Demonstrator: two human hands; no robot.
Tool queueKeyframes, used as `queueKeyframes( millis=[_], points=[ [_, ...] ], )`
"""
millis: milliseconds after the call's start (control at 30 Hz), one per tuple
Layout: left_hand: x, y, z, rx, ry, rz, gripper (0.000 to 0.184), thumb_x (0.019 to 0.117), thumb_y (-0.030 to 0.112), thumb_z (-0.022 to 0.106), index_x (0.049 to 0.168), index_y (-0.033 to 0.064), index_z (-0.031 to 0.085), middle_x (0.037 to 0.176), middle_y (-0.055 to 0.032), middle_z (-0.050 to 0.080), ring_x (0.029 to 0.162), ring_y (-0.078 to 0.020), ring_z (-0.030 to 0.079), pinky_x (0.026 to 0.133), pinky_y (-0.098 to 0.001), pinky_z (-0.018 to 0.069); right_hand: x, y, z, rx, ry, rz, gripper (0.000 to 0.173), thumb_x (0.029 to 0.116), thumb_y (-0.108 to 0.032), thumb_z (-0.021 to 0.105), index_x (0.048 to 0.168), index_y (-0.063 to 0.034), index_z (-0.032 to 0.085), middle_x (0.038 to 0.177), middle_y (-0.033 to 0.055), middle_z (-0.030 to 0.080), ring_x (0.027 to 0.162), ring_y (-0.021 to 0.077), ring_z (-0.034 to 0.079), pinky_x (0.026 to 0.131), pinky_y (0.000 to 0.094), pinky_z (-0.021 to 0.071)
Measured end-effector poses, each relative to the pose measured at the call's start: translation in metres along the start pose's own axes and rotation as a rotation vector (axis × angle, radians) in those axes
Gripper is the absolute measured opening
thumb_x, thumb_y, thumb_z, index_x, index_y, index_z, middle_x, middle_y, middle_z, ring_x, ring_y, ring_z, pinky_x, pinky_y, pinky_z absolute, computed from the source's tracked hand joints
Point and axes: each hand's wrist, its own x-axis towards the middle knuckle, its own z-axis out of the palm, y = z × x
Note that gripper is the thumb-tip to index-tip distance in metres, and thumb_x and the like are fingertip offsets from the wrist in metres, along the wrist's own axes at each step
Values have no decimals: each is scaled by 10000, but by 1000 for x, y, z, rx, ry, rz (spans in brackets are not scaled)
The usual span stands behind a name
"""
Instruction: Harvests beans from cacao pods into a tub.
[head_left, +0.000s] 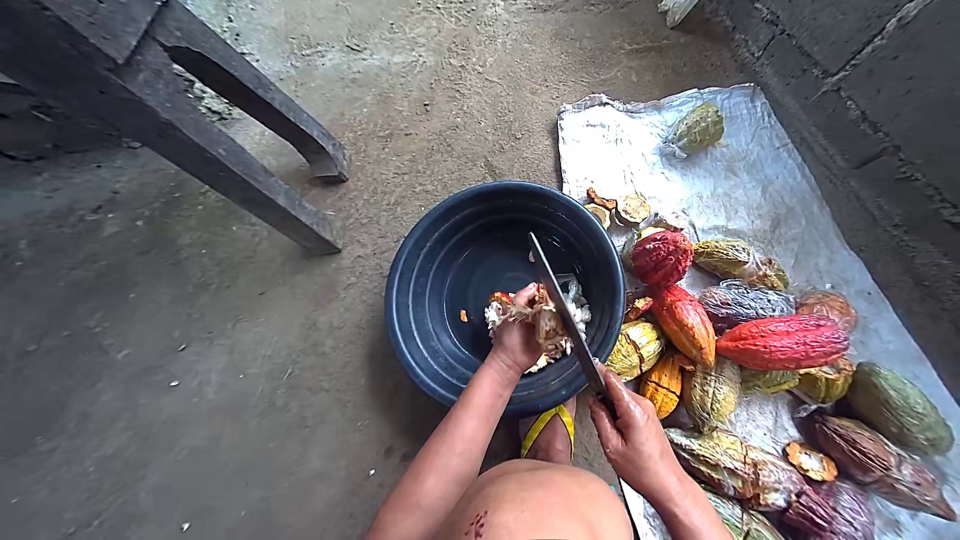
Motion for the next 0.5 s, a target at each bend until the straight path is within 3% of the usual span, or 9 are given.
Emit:
queueKeyframes(
  millis=[67, 167, 267, 300, 367, 400, 433, 500],
  points=[
    [-8, 0, 14, -48, 164, -100, 416, 1129, 315, 229, 1074, 72, 562, 885, -88, 665, 786, -188, 675, 705, -339, 580, 5, 3, -2, 63, 4, 74, 412, 980, -152, 543, 1330, 55, 612, 790, 63, 703, 586, 114, 643, 590, 309, 581],
    [-17, -1, 22, -50, 213, -169, 375, 1138, 264, 205, 1231, 30, 483, 942, -155, 677, 776, -243, 719, 672, -347, 622, 11, 5, -7, 224, 3, 171, 421, 995, -143, 530, 1355, 73, 567, 738, 21, 667, 549, 66, 620, 559, 253, 570],
    [-19, 0, 19, 7, 222, -230, 282, 1128, 238, 328, 1226, 33, 494, 916, -149, 682, 735, -221, 720, 642, -313, 624, 9, 10, -11, 349, 44, 98, 379, 991, -107, 529, 1310, 92, 569, 701, -8, 650, 532, 44, 611, 536, 222, 565],
    [-19, 1, 18, 35, 243, -261, 236, 1115, 220, 367, 1162, 45, 519, 849, -118, 672, 667, -179, 699, 593, -277, 605, 8, 12, -12, 372, 45, 49, 351, 991, -104, 528, 1279, 89, 581, 691, -17, 644, 532, 40, 608, 531, 220, 562],
    [-18, 0, 15, 70, 272, -317, 237, 1071, 201, 386, 949, 83, 551, 653, -44, 610, 471, -81, 576, 434, -182, 485, 5, 14, -14, 386, 13, -22, 312, 1000, -115, 538, 1238, 77, 602, 691, -18, 637, 544, 33, 602, 534, 213, 555],
    [-17, -1, 11, 88, 226, -319, 239, 1057, 179, 368, 917, 99, 544, 638, -27, 586, 454, -65, 531, 416, -173, 435, 5, 14, -15, 380, -6, -38, 305, 1003, -117, 547, 1232, 75, 612, 694, -12, 640, 551, 32, 603, 540, 211, 554],
    [-16, -3, 7, 110, 150, -305, 209, 1039, 141, 350, 957, 116, 540, 689, -25, 593, 494, -69, 531, 437, -187, 425, 4, 15, -15, 373, -26, -43, 308, 1006, -117, 554, 1238, 75, 619, 703, -3, 646, 556, 34, 603, 546, 213, 554],
    [-16, -1, 3, 124, -5, -303, 249, 990, 84, 332, 1127, 140, 532, 851, -39, 645, 658, -107, 630, 546, -240, 516, 5, 16, -15, 373, -59, -41, 298, 1012, -120, 561, 1235, 67, 627, 710, 5, 648, 558, 38, 604, 550, 219, 557]
  ],
)
